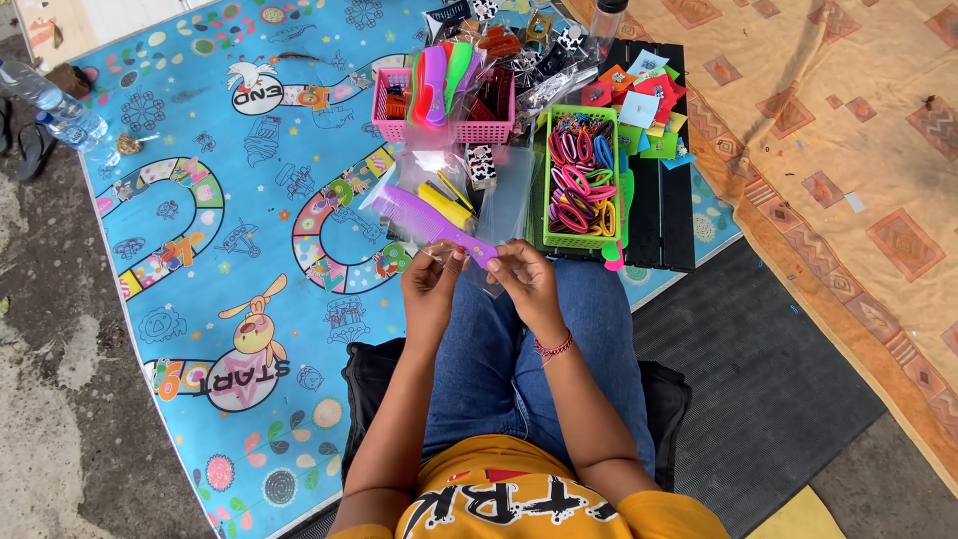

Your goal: Packaging various hair accessories like combs and clips into individual plastic bags.

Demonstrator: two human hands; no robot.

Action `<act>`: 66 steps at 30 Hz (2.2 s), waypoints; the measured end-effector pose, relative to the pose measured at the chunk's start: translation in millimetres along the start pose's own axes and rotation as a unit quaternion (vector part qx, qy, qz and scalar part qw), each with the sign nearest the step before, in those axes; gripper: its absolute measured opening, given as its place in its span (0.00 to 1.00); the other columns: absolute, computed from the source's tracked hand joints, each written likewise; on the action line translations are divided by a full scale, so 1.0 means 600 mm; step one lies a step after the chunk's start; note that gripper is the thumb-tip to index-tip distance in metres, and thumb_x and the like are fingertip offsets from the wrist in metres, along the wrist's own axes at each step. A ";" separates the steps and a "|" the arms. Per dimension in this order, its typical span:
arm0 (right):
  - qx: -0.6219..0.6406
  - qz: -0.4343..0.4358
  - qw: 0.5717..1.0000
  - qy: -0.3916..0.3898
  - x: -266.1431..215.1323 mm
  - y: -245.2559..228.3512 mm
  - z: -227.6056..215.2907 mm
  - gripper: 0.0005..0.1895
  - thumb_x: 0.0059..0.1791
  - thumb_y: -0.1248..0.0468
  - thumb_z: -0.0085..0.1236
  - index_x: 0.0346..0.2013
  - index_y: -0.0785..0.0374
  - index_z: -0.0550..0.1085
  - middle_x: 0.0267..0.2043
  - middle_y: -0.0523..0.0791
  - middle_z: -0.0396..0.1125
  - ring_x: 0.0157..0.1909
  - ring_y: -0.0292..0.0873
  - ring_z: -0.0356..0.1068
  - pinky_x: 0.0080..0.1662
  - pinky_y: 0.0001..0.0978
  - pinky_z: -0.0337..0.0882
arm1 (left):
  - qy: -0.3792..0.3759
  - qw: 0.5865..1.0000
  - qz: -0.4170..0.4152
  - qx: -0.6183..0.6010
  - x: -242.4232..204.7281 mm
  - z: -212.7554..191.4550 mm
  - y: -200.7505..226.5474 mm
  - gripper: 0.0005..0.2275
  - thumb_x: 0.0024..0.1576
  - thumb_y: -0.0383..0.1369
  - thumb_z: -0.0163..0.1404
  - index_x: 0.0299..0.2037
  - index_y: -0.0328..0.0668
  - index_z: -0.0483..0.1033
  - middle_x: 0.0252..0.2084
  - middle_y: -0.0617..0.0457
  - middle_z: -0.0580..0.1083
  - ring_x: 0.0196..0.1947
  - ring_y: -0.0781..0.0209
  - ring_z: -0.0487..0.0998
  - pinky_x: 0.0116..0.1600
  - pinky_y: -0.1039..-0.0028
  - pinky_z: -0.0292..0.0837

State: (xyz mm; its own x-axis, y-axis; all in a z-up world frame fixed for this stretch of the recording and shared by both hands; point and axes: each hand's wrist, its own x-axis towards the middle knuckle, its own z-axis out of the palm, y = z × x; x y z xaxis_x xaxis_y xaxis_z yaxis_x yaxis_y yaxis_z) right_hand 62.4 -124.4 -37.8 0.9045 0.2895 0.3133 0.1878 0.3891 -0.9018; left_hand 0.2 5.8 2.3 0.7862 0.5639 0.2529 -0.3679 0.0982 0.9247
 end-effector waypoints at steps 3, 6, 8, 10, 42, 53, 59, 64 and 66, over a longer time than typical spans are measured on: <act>0.036 0.020 0.999 0.009 0.000 0.007 -0.004 0.08 0.49 0.71 0.64 0.40 0.70 0.74 0.30 0.49 0.71 0.29 0.38 0.74 0.37 0.29 0.76 | 0.000 1.000 -0.011 0.000 -0.003 0.004 -0.015 0.05 0.61 0.26 0.59 0.44 0.33 0.82 0.34 0.50 0.78 0.36 0.67 0.78 0.43 0.73 0.79; 0.058 0.033 0.997 0.024 0.000 0.007 -0.006 0.08 0.49 0.71 0.64 0.38 0.69 0.73 0.30 0.48 0.69 0.28 0.37 0.73 0.36 0.29 0.76 | 0.013 1.000 -0.023 -0.001 -0.010 0.007 -0.046 0.06 0.60 0.25 0.60 0.46 0.33 0.82 0.39 0.49 0.80 0.38 0.69 0.76 0.43 0.75 0.78; 0.060 0.039 0.997 0.027 0.003 0.017 -0.009 0.08 0.49 0.71 0.65 0.38 0.69 0.73 0.29 0.48 0.69 0.28 0.37 0.73 0.36 0.29 0.77 | 0.011 1.000 -0.021 0.007 -0.008 0.009 -0.042 0.07 0.60 0.25 0.60 0.47 0.33 0.82 0.39 0.49 0.80 0.39 0.69 0.77 0.43 0.74 0.79; 0.060 0.046 0.997 0.032 0.005 0.022 -0.010 0.08 0.49 0.71 0.65 0.38 0.70 0.73 0.29 0.48 0.69 0.28 0.38 0.73 0.35 0.29 0.77 | 0.008 1.000 -0.021 0.014 -0.007 0.008 -0.039 0.08 0.60 0.25 0.60 0.47 0.33 0.83 0.39 0.49 0.81 0.40 0.69 0.77 0.44 0.74 0.79; -0.005 0.096 0.987 -0.128 0.034 0.097 -0.030 0.09 0.56 0.67 0.52 0.49 0.66 0.75 0.38 0.46 0.73 0.36 0.35 0.69 0.43 0.23 0.72 | -0.079 0.885 0.113 0.445 0.495 -0.003 -0.179 0.26 0.52 0.29 0.65 0.60 0.40 0.70 0.36 0.55 0.80 0.34 0.61 0.81 0.39 0.71 0.74; -0.024 0.026 0.989 -0.142 0.034 0.124 -0.035 0.09 0.58 0.71 0.48 0.50 0.67 0.75 0.37 0.50 0.74 0.37 0.37 0.72 0.45 0.36 0.72 | -0.043 0.765 0.073 0.639 0.504 0.025 -0.195 0.23 0.49 0.44 0.66 0.51 0.47 0.78 0.47 0.49 0.76 0.45 0.44 0.82 0.46 0.51 0.78; -0.033 0.034 0.989 -0.143 0.034 0.128 -0.035 0.09 0.58 0.69 0.48 0.49 0.66 0.76 0.35 0.49 0.74 0.31 0.35 0.68 0.39 0.33 0.71 | -0.029 0.758 0.193 0.622 0.439 0.012 -0.151 0.22 0.53 0.41 0.65 0.55 0.43 0.76 0.52 0.45 0.68 0.49 0.38 0.79 0.48 0.52 0.78; -0.038 0.051 0.989 -0.130 0.035 0.131 -0.035 0.08 0.58 0.69 0.50 0.46 0.67 0.77 0.31 0.50 0.74 0.26 0.33 0.64 0.35 0.28 0.69 | -0.101 0.779 0.300 0.542 0.338 0.002 -0.111 0.13 0.56 0.32 0.61 0.50 0.45 0.77 0.48 0.45 0.68 0.43 0.34 0.80 0.44 0.49 0.76; -0.045 0.054 0.991 -0.115 0.035 0.136 -0.037 0.08 0.57 0.70 0.51 0.46 0.68 0.78 0.29 0.50 0.74 0.24 0.32 0.64 0.32 0.26 0.69 | -0.160 0.739 0.314 0.573 0.310 -0.017 -0.133 0.12 0.56 0.37 0.60 0.49 0.51 0.81 0.44 0.51 0.72 0.42 0.44 0.81 0.43 0.56 0.75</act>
State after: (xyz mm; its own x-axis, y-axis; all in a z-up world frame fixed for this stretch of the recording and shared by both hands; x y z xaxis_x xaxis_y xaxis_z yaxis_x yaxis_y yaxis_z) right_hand 105.2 -106.2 -111.9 0.8118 0.5208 0.2642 0.1374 0.2694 -0.9532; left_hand 170.7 111.4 -27.1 0.7837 -0.0386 0.6199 -0.1920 -0.9642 0.1828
